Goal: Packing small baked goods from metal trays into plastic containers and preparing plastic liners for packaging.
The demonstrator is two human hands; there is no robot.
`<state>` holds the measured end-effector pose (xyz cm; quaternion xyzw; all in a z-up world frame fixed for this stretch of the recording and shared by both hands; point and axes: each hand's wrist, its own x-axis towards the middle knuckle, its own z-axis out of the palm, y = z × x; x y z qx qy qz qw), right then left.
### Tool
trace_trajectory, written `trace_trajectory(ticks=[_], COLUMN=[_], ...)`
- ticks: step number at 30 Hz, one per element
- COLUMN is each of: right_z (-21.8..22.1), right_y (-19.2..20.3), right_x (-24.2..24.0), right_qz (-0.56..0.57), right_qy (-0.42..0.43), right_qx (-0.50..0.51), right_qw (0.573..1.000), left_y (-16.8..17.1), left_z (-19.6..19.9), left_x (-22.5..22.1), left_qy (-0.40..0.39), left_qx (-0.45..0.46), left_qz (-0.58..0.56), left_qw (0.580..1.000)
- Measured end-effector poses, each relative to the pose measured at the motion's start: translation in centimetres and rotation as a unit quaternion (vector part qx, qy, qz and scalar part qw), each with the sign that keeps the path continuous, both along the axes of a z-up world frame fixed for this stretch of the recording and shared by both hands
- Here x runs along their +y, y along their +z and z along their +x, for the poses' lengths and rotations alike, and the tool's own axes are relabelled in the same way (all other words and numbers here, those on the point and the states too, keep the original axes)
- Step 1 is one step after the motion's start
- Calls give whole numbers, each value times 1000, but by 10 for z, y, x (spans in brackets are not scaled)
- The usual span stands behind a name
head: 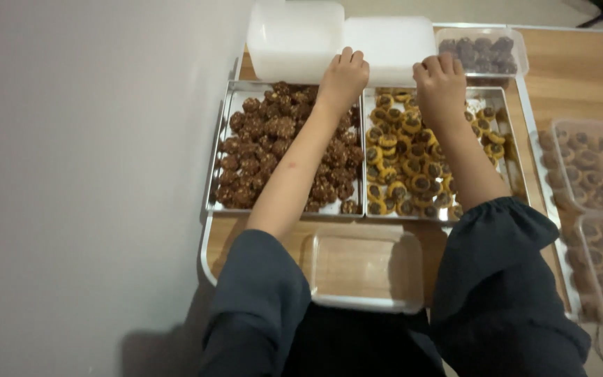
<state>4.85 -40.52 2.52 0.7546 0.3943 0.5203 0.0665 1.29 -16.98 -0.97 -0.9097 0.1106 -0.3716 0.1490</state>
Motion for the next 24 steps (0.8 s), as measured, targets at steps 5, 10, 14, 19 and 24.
trace_trajectory(ticks=[5, 10, 14, 19, 24], right_z=[26, 32, 48, 59, 64], right_y=[-13, -14, -24, -27, -25], right_x=[4, 7, 7, 8, 6], right_qz=[-43, -35, -60, -43, -52], right_qy=[31, 42, 37, 55, 30], right_qx=[47, 67, 98, 174, 253], right_qw=[997, 996, 993, 982, 966], left_y=[-5, -1, 3, 3, 1], left_z=[21, 21, 23, 27, 36], left_x=[8, 6, 2, 4, 7], left_qy=[19, 28, 40, 44, 23], left_qx=[-1, 37, 27, 20, 1], left_qz=[37, 53, 61, 61, 42], left_qw=[999, 998, 997, 997, 999])
